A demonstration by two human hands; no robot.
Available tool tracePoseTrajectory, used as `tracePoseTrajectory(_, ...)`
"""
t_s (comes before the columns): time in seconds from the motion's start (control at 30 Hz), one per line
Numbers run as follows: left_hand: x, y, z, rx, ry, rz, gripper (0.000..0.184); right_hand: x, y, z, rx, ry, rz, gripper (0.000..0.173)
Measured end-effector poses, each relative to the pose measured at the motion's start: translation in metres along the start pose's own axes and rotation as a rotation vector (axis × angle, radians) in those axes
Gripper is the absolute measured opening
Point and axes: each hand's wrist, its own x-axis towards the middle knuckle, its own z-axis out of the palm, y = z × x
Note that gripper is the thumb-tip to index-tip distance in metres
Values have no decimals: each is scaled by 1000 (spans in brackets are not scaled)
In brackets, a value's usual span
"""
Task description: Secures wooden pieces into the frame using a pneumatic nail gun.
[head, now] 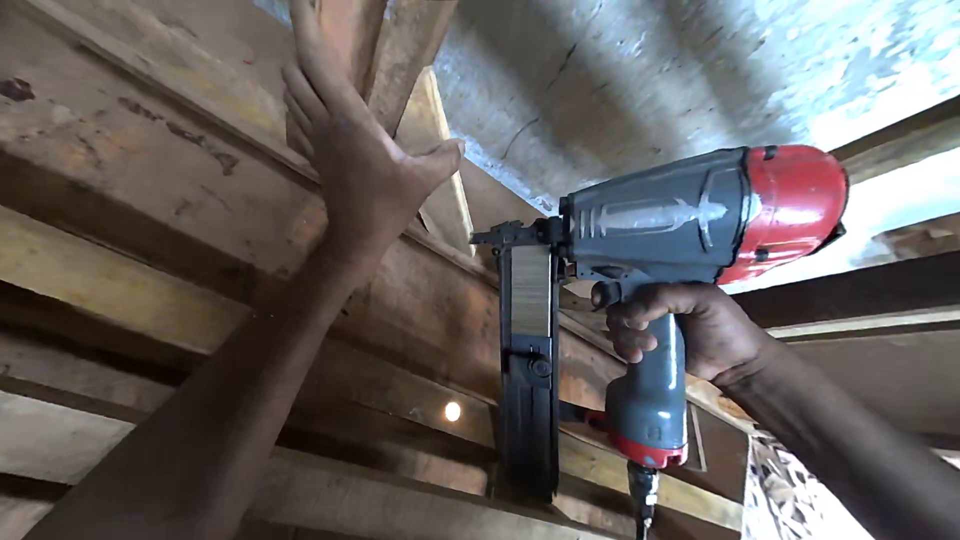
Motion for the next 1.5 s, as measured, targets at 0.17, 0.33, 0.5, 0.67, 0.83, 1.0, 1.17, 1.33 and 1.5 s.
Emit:
tracePoseTrajectory(0.17, 0, -2, 0, 0, 6, 5, 145, 5, 14, -1, 29, -58, -17, 22)
tracePoseTrajectory(0.33, 1, -4, 1, -41, 21, 43, 143, -1, 9, -1, 10, -57, 1, 20)
tracePoseTrajectory(0.5, -1, -7, -3, -56, -7, 33, 148, -25, 0, 5, -89, 2, -142, 14)
tracePoseTrajectory(0.67, 0, -31, -16, -98, -133, 139, 152, -21, -27, 19, 42, -130, -312, 19)
tracePoseTrajectory(0.83, 7, -50, -41, -137, -377, 199, 152, 8, -57, 45, 84, -213, -336, 29)
tracePoseTrajectory(1.0, 13, -51, -52, -180, -485, 233, 143, 27, -61, 53, 55, -253, -282, 29)
tracePoseTrajectory(1.17, 16, -55, -57, -196, -552, 263, 141, 21, -66, 54, 38, -240, -220, 25)
tracePoseTrajectory(1.33, 20, -55, -60, -215, -584, 278, 140, 18, -65, 57, 25, -197, -225, 21)
tracePoseTrajectory(1.5, 21, -54, -63, -271, -609, 274, 139, 9, -57, 82, 121, -103, -205, 10)
